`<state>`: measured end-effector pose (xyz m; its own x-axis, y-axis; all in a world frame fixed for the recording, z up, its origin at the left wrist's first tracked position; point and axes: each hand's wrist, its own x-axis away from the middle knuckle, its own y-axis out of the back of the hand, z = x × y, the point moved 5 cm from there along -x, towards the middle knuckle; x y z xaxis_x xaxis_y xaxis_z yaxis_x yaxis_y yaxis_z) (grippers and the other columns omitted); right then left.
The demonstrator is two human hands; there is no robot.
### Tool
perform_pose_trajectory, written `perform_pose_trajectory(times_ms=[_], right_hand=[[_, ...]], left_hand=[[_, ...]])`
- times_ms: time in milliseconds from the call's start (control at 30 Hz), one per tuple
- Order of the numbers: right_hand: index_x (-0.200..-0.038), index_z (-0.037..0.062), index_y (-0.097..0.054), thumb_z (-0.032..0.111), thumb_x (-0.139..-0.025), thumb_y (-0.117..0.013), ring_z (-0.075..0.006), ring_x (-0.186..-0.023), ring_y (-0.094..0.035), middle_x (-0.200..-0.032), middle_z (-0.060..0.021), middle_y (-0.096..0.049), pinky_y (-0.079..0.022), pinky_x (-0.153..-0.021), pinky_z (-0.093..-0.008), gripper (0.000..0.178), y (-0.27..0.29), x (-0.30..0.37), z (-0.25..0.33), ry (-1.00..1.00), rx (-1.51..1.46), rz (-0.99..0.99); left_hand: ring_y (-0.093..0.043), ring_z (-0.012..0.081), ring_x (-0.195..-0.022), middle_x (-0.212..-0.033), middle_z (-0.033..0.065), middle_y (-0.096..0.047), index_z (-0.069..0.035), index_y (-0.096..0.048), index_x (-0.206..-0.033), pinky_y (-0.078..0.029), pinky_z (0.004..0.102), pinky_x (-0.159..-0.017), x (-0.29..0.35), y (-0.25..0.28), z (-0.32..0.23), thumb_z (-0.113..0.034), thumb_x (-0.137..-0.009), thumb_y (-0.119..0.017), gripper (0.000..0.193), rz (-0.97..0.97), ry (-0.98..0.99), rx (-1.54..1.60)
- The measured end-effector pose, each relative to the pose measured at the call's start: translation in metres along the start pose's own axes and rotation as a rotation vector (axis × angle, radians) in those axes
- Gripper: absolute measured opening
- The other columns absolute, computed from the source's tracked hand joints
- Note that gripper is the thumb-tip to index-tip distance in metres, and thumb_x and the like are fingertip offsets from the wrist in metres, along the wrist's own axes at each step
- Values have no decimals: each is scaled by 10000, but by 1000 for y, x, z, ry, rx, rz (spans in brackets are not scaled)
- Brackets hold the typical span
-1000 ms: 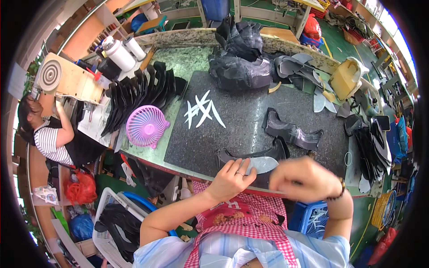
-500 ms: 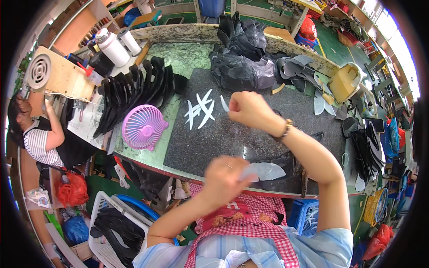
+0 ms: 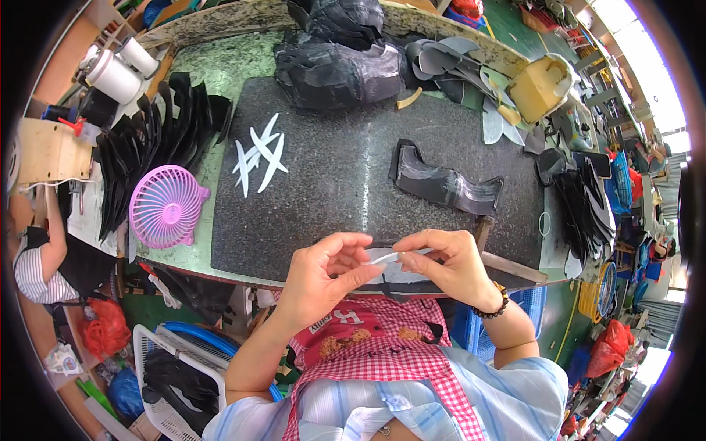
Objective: Assembling shoe upper components by manually aligning and sticking reinforcement pieces onto black leather sections at a factory workbench.
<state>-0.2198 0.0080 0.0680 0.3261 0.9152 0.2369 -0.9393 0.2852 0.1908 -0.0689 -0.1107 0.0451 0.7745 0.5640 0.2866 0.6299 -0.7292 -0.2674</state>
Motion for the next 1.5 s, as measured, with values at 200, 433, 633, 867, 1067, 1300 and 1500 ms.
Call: perform_pose_trajectory(times_ms=[200,433,633,867,1067,1300,1500], right_hand=[[-1050,-3,-689,63,-893,-663,-279,-758,-700,-913,-148,-697,-557,-670,-334,171,2,-3,-9,225,349,-42],[-1056,-12,-644,32,-863,-649,-318,-753,-647,-840,-151,-626,-531,-681,-402,198,-1,3,-6,398,575,-78],[-1031,4,-621,56,-850,-664,-313,-729,-646,-826,-136,-625,-520,-646,-399,193,2,-6,-20,127,507,-105],[-1022,4,-605,55,-846,-664,-326,-736,-635,-834,-137,-597,-513,-652,-415,192,-2,-11,-24,104,560,-109],[-1069,37,-585,32,-820,-681,-362,-807,-611,-956,-163,-550,-498,-705,-448,267,6,-18,-25,88,536,-172],[-1108,28,-616,-116,-786,-620,-27,-660,-411,-826,28,-419,-347,-568,-203,352,24,-24,-50,-43,158,-176],[-1061,-1,-629,-43,-802,-606,-348,-950,-620,-995,-153,-595,-519,-807,-411,263,6,-7,-15,405,426,-64]], left_hand=[[-639,64,-718,-867,48,-690,21,-708,-1020,-507,213,-621,-6,10,22,-50,-930,-675,119,57,126,-358],[-632,61,-677,-842,46,-689,16,-710,-910,-508,210,-618,-7,12,28,-66,-914,-699,83,-76,-68,-545],[-675,110,-640,-756,69,-684,15,-687,-836,-530,250,-573,-9,11,29,-66,-874,-723,96,-156,9,-550],[-606,52,-596,-671,41,-646,3,-632,-818,-483,211,-536,-13,1,28,-29,-836,-751,124,-257,-117,-788],[-626,190,-666,-886,103,-657,-2,-647,-973,-493,301,-563,3,-16,22,2,-781,-755,221,-182,-660,-1133],[-542,267,-1005,-1146,128,-597,24,-652,-1117,-464,390,-801,14,-39,32,-335,-829,-729,467,119,-674,-1558],[-553,292,-1023,-1104,136,-590,28,-661,-1053,-481,391,-830,23,-40,35,-261,-822,-751,381,165,-923,-1581]])
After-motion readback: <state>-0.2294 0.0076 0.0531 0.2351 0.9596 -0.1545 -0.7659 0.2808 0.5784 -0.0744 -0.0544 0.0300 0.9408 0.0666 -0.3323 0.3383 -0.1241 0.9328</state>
